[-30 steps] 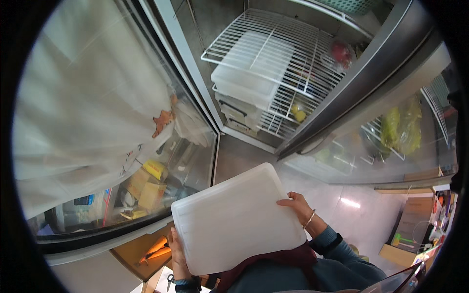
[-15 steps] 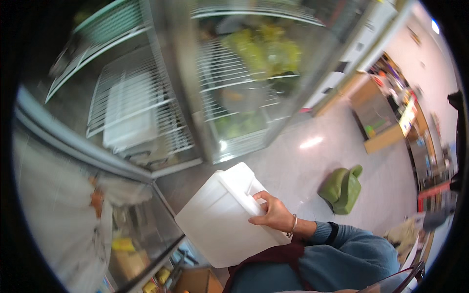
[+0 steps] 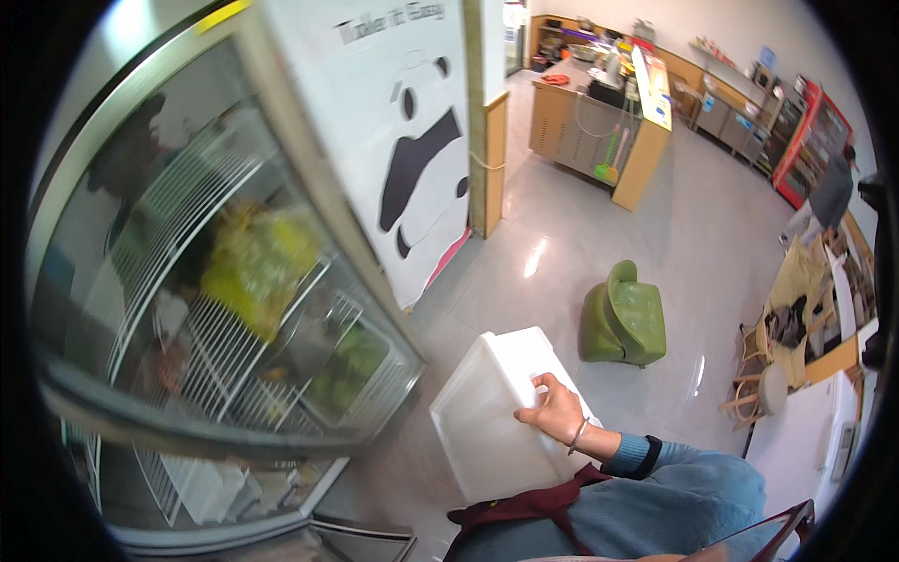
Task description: The person peels hard-boiled eggs one by one, rinses them under running water, and places them into a metal bowl. The person then transfers a cooked mixture from a pot into a bowl, retrieves a container of noodles from a refrigerator, and weighs a portion of noodles on a digital scale.
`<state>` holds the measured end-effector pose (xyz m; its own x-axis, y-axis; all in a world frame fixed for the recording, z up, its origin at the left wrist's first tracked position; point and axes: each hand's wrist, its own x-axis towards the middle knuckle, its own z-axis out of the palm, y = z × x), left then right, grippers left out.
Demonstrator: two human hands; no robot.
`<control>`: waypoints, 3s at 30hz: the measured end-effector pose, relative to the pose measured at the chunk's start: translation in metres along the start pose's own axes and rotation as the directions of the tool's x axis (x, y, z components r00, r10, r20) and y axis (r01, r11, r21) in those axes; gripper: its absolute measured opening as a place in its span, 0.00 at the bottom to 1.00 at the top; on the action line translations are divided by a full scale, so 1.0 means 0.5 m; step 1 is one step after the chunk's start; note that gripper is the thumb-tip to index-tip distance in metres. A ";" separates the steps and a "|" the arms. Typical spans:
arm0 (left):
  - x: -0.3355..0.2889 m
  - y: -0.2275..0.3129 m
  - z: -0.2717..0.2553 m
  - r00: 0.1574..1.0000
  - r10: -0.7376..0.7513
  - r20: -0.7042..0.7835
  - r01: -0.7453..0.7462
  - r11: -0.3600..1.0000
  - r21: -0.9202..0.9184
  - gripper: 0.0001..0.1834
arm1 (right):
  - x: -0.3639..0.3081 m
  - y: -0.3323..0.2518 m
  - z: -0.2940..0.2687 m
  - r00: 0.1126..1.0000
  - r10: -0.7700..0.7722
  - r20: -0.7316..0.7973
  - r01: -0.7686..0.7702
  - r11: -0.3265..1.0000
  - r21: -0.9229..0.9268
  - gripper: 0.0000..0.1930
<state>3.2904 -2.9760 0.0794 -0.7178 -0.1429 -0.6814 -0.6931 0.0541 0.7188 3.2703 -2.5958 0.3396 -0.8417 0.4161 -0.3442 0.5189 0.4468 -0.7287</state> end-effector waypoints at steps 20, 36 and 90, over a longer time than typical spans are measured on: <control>0.625 0.400 0.809 0.850 -0.247 0.465 0.364 0.914 -0.179 0.29 | 0.821 0.159 -0.671 0.764 0.468 -0.443 -0.228 0.839 0.493 0.31; 0.840 1.273 2.192 0.403 -0.174 0.899 0.245 0.966 0.077 0.38 | 1.667 -0.058 -1.290 0.839 0.347 -0.420 -0.036 0.805 0.592 0.30; 2.909 3.642 3.110 0.866 0.306 -0.395 -0.212 0.941 0.265 0.33 | 5.157 -1.181 -1.588 0.981 -0.061 0.187 -0.093 0.695 0.713 0.15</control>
<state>0.8820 -1.5487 0.1831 -0.8078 -0.4979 -0.3154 -0.5175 0.3431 0.7838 0.9124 -1.1580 0.3524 -0.8846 0.2331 -0.4038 0.3324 -0.2921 -0.8968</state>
